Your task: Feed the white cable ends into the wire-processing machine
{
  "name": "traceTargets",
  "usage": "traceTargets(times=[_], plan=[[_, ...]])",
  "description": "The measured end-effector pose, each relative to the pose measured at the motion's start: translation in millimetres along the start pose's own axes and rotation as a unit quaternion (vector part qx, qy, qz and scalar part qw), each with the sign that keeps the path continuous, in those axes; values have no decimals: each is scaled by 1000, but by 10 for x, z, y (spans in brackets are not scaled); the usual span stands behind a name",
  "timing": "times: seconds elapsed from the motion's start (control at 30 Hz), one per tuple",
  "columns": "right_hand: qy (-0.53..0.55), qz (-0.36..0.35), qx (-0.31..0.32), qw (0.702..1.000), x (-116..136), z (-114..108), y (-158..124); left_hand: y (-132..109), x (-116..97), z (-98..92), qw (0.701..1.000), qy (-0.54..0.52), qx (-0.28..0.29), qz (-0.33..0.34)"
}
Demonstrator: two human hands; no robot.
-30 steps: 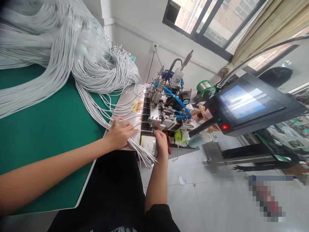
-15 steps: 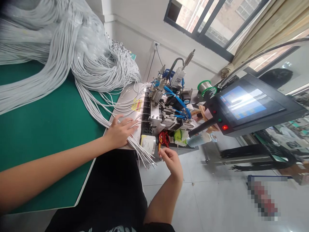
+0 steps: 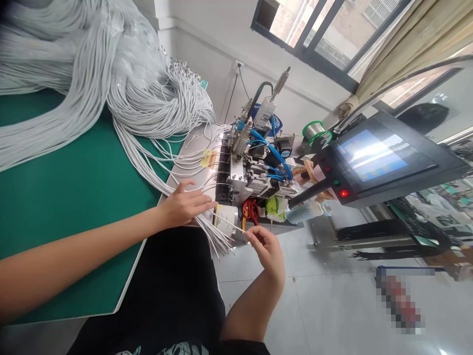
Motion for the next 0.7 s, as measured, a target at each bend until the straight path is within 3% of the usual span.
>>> traceTargets(times=[0.17,0.37,0.57,0.7], plan=[[77,-14,-87,993,-111,-11,132,0,-37,-34,998,-9,-34,52],[148,6,-50,988,-161,114,230,-10,-64,-61,996,4,-57,62],[141,17,-28,989,-134,185,350,-4,-30,2,1000,0,18,-3],[142,-7,-71,987,-124,245,540,-14,-7,54,998,-16,53,-19]])
Point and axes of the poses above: each hand's wrist, its own y-axis towards the middle knuckle, its own z-axis out of the palm, x = y × z, the point moved 5 cm from there along y, towards the middle knuckle, and after that the axes turned 9 degrees about y, right-handed, at the moved point
